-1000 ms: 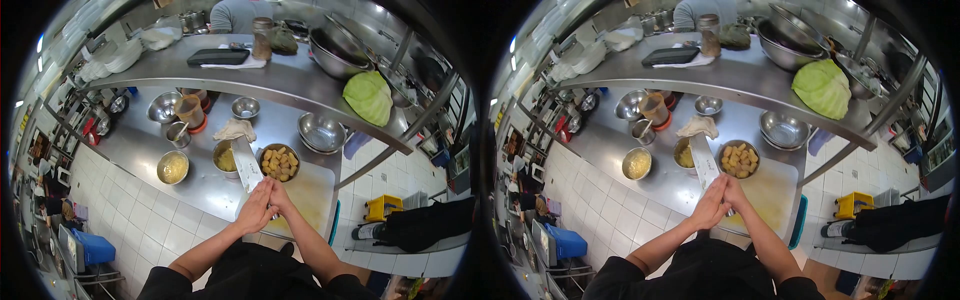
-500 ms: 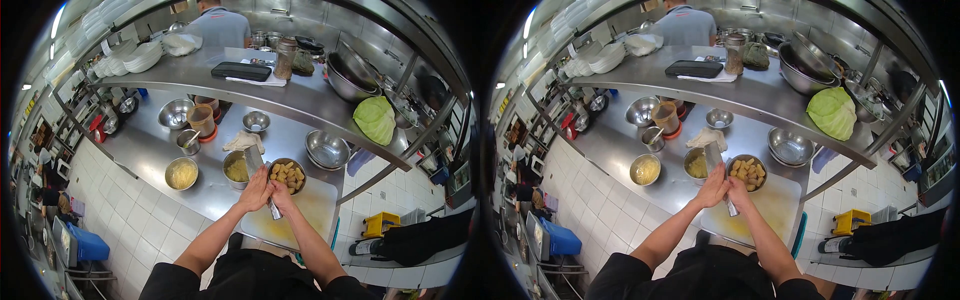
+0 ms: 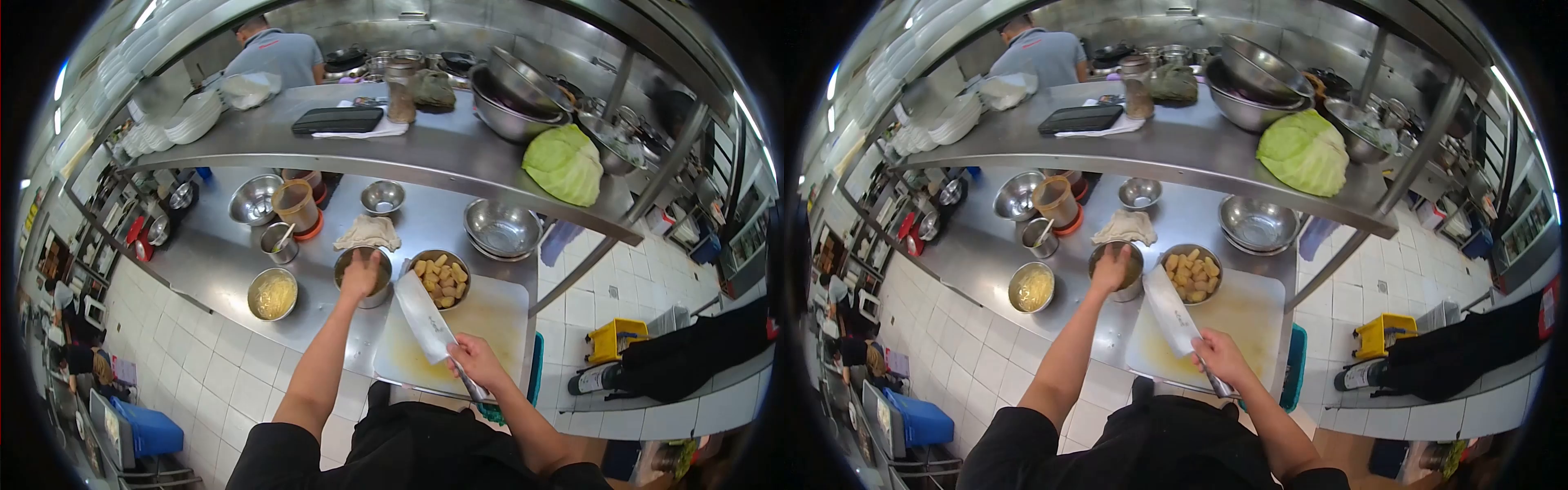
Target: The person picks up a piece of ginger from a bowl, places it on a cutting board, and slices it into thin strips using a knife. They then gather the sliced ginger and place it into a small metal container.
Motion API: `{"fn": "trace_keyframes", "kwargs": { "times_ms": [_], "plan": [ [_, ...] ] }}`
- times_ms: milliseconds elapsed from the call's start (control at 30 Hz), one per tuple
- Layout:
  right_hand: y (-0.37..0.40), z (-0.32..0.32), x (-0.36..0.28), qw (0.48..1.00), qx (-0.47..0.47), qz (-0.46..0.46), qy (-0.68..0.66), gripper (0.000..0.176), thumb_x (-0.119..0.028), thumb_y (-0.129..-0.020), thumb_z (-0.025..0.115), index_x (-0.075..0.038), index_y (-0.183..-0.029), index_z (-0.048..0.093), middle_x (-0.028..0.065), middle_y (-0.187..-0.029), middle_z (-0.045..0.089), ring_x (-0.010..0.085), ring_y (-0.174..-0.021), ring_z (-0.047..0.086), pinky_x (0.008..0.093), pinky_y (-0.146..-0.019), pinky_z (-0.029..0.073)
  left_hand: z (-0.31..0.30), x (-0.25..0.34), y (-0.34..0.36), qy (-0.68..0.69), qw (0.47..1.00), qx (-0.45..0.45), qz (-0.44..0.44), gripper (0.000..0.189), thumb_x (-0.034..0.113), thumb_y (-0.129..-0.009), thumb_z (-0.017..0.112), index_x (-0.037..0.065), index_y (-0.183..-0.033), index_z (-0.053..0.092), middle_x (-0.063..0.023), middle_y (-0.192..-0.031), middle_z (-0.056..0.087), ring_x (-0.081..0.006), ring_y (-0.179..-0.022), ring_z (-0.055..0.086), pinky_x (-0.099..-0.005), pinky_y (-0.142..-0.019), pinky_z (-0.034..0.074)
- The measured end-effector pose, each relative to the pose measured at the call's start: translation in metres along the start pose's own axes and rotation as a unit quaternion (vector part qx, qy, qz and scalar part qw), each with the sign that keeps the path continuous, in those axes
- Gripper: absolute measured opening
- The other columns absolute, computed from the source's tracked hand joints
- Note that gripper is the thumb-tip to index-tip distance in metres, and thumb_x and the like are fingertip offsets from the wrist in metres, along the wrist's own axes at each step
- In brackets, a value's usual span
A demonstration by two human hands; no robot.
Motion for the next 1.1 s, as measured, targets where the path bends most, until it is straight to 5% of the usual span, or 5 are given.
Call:
{"fn": "trace_keyframes", "kwargs": {
  "times_ms": [133, 400, 500, 600, 1100],
  "plan": [
    [0.067, -0.027, 0.045, 0.995, 0.087, -0.037, 0.030, 0.024, -0.023, -0.117, 0.063, -0.001, -0.124, 0.070, 0.0016, -0.083, 0.066, 0.0087, -0.071, 0.062, 0.0302, -0.064, 0.053, -0.002, -0.020, -0.021, -0.005, 1.000, 0.020, -0.011, 0.052, 0.043, -0.110, 0.068, -0.001, -0.138, 0.075, -0.0304, -0.138, 0.076, -0.0485, -0.132, 0.071, -0.0554, -0.113, 0.055],
    [0.139, -0.071, 0.098, 0.907, 0.255, 0.043, 0.332, 0.021, -0.022, -0.106, 0.065, -0.002, -0.114, 0.063, 0.0337, -0.095, 0.076, 0.0599, -0.095, 0.072, 0.0676, -0.084, 0.056, 0.044, 0.031, 0.006, 0.065, 0.983, 0.057, 0.161, 0.032, 0.000, -0.096, 0.070, 0.002, -0.126, 0.079, -0.0222, -0.124, 0.081, -0.0423, -0.113, 0.080, -0.0472, -0.100, 0.062],
    [0.142, -0.075, 0.099, 0.900, 0.253, 0.055, 0.351, 0.022, -0.024, -0.107, 0.065, -0.003, -0.111, 0.063, 0.0334, -0.092, 0.076, 0.0583, -0.092, 0.073, 0.0661, -0.084, 0.057, 0.074, 0.093, 0.027, -0.129, 0.917, -0.021, 0.377, 0.039, 0.000, -0.092, 0.073, 0.007, -0.130, 0.077, -0.0122, -0.129, 0.080, -0.0344, -0.127, 0.071, -0.0477, -0.108, 0.058],
    [0.142, -0.080, 0.095, 0.899, 0.245, 0.052, 0.359, 0.024, -0.026, -0.108, 0.065, -0.003, -0.112, 0.062, 0.0337, -0.094, 0.076, 0.0582, -0.092, 0.074, 0.0672, -0.084, 0.058, 0.096, 0.109, 0.029, -0.326, 0.888, -0.135, 0.293, 0.056, 0.001, -0.092, 0.073, 0.012, -0.147, 0.068, -0.0137, -0.146, 0.072, -0.0383, -0.141, 0.058, -0.0548, -0.120, 0.049],
    [0.132, -0.091, 0.105, 0.915, 0.134, 0.107, 0.364, 0.027, -0.023, -0.113, 0.054, 0.001, -0.124, 0.052, 0.0367, -0.094, 0.075, 0.0592, -0.091, 0.073, 0.0710, -0.086, 0.055, 0.087, 0.112, 0.112, -0.184, 0.908, 0.049, 0.374, 0.044, 0.002, -0.094, 0.069, 0.007, -0.138, 0.072, -0.0197, -0.139, 0.069, -0.0406, -0.126, 0.065, -0.0558, -0.103, 0.053]
  ]
}}
Point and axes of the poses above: each hand's wrist, its own y-axis away from the middle knuckle, its own z-axis out of the palm, x = y × z, the point moved 4 cm from there along -y, towards the middle knuckle
